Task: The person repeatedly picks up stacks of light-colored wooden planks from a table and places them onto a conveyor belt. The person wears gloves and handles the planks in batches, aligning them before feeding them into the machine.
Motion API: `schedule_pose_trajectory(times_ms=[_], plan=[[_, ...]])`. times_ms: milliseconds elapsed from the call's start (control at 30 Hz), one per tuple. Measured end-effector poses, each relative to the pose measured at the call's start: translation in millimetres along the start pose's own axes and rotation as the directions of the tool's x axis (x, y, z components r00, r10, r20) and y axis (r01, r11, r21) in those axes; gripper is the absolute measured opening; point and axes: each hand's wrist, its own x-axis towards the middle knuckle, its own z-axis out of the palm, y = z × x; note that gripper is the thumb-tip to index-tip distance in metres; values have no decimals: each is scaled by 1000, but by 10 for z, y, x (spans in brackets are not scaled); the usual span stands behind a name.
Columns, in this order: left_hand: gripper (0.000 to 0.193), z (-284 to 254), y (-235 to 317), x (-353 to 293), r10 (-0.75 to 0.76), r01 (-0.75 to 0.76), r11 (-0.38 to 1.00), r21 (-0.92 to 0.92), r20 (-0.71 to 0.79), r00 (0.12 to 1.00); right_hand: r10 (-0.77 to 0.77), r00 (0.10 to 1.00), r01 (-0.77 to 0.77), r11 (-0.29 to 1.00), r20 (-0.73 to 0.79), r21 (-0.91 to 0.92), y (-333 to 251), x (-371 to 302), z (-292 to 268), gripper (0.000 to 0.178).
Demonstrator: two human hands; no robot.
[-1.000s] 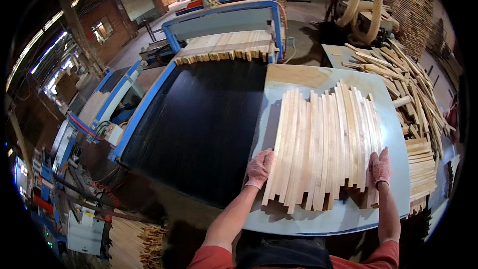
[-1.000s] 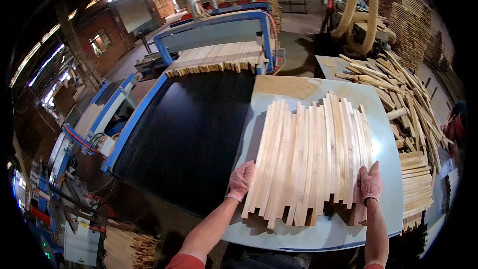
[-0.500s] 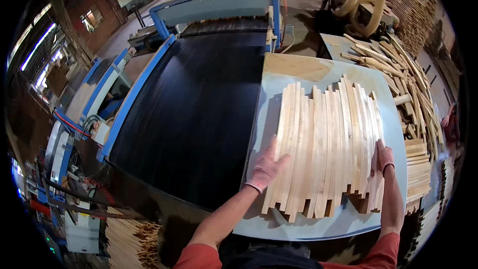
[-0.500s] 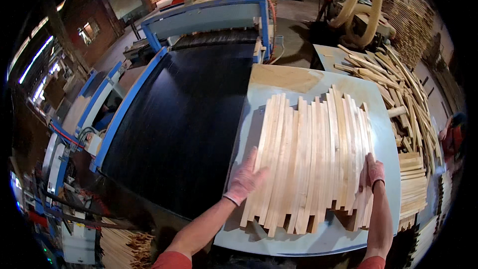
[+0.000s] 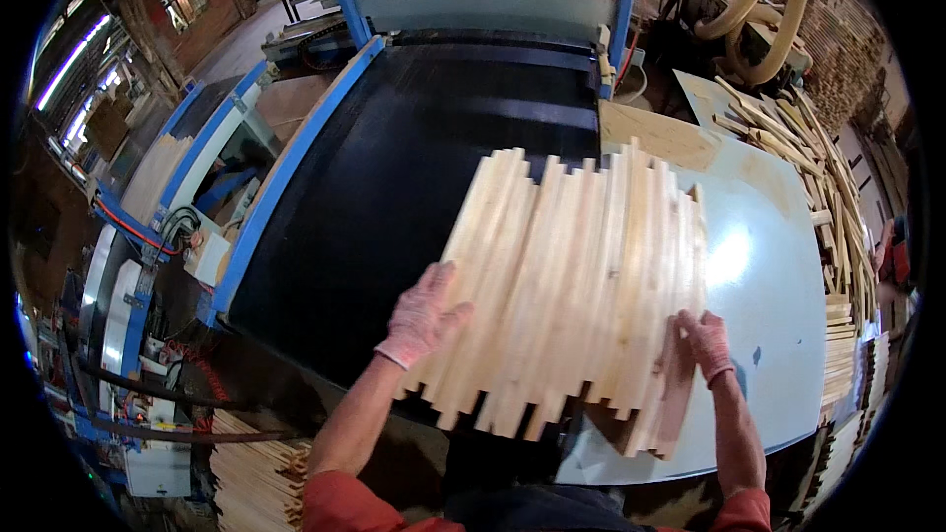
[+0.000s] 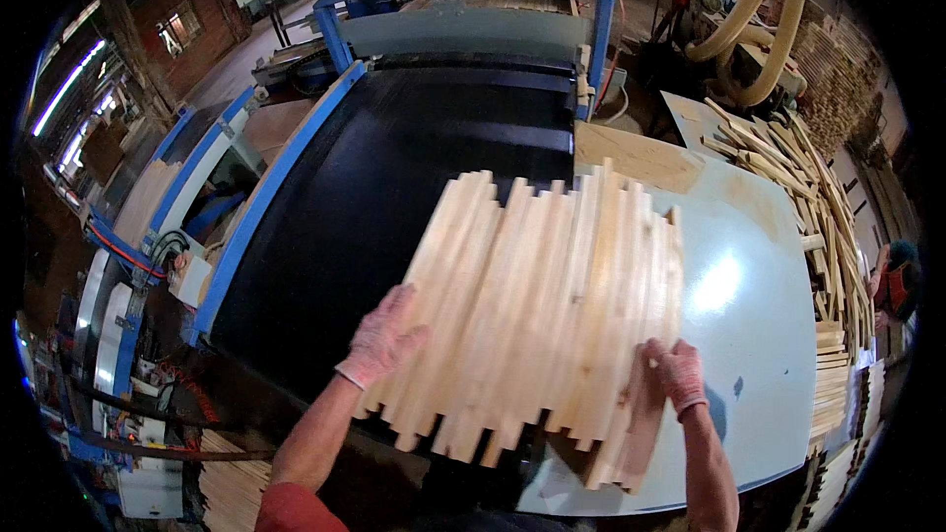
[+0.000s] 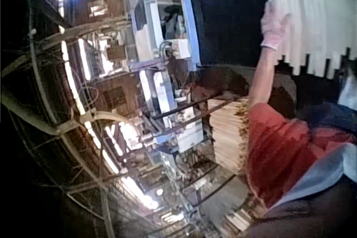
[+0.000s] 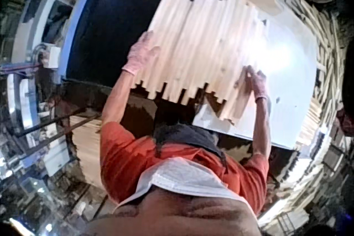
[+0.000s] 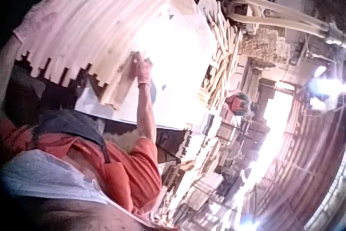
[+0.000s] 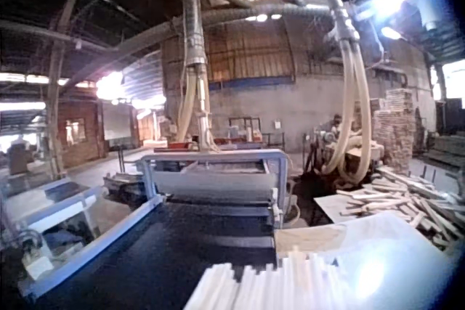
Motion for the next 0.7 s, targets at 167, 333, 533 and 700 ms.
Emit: schedule_pose_trajectory(times_ms=[167, 333, 533, 700], plan=[[87, -409, -756, -147, -208, 209, 892, 400, -47, 977, -50, 966, 63, 997, 255, -44, -1059, -404, 669, 52], [91, -632, -1182, -153, -462, 454, 720, 526, -125, 878, -122, 927, 150, 987, 354, -51, -1786, -760, 1263, 55], [87, -804, -1497, 117, -511, 566, 682, 464, -251, 822, -268, 912, 281, 960, 310, 3, -2052, -675, 2115, 62], [77, -1011, -2001, 671, -319, 399, 774, 491, -242, 916, -124, 878, 91, 991, 461, 93, -2533, -668, 1896, 58]])
